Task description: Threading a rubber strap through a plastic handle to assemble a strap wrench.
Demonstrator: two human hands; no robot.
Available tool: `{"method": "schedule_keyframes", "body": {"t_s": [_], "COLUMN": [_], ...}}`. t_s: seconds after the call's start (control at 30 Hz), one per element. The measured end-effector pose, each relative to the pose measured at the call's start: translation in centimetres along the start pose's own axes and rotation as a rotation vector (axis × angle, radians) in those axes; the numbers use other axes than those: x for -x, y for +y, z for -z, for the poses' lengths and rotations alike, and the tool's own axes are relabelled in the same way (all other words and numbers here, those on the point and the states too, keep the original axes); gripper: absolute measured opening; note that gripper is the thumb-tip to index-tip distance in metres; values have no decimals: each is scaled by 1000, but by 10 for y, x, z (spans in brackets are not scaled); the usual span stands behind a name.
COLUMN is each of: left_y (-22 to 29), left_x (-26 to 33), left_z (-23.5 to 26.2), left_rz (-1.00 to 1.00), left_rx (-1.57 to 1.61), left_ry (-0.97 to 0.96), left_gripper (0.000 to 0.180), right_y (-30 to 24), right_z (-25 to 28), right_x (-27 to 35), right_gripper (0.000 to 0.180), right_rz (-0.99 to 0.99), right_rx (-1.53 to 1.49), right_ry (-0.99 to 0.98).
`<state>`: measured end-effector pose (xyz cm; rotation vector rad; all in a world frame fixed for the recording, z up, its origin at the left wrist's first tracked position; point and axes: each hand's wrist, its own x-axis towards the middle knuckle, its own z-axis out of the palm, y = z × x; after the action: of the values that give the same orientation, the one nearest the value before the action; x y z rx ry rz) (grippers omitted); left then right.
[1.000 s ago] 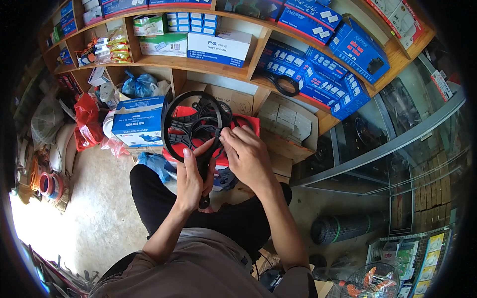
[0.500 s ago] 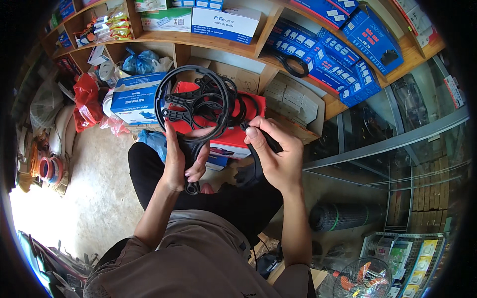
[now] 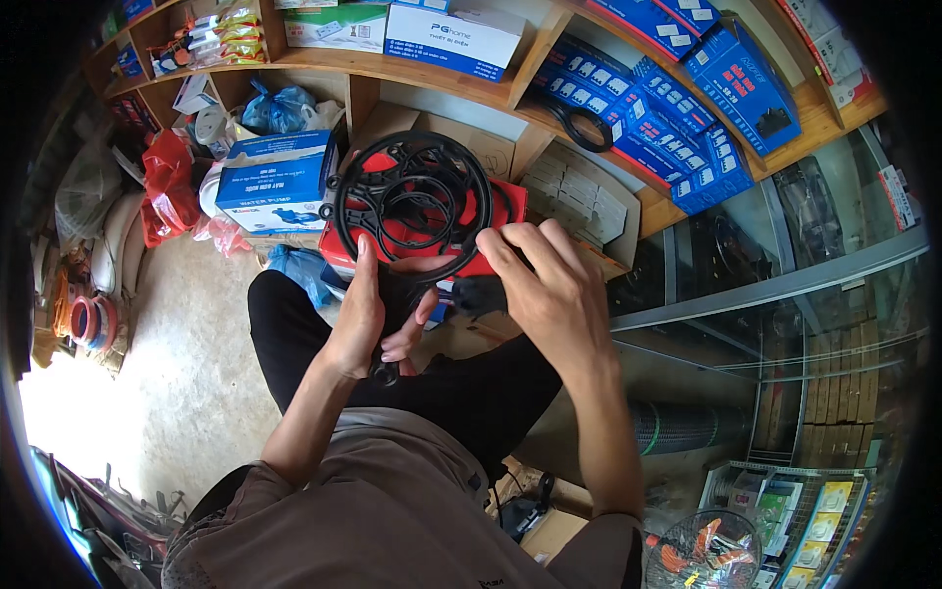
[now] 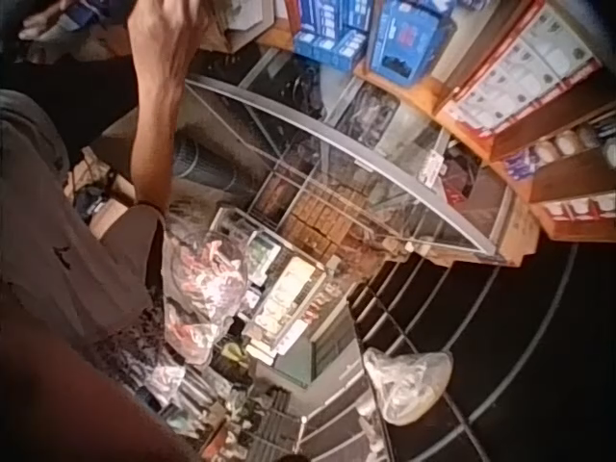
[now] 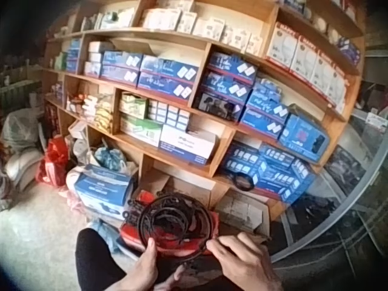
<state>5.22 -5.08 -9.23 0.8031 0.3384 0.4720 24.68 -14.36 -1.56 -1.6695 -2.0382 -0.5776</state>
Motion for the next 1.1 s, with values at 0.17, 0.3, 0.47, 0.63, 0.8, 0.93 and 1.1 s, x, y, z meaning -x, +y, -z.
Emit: {"method": "schedule_keyframes", "body": {"t_s": [0.17,0.3,0.47,0.63,0.8,0.93,1.1], "left_y": [9,-5,-12,-25,-21,-23,-25], "left_x": [-1,-8,-8,-8,2,5,3], "left_z": [10,30,23,23,4,0,-6], "left_rz": [363,410,360,223,214,128,80], "left_rx": [143,159,149,218,185,153,83], "left_ry": [-83,-293,-237,-256,-54,-70,-20], "left_gripper": [92,95,103,117,117,112,111], "right_y": [18,22,15,-4,-30,-28,-16], "right_z": [24,31,47,34,-1,-7,-12], "right_x": [-5,-16,-24,-7,22,25,34], "right_gripper": [44,38,31,21,19,21,19], "right_rz": [166,225,219,130,11,-31,-88], "right_rx": [-24,-148,-186,-11,-143,-111,-116], "right_ry": [-334,-498,-561,-327,-144,-80,-30]}}
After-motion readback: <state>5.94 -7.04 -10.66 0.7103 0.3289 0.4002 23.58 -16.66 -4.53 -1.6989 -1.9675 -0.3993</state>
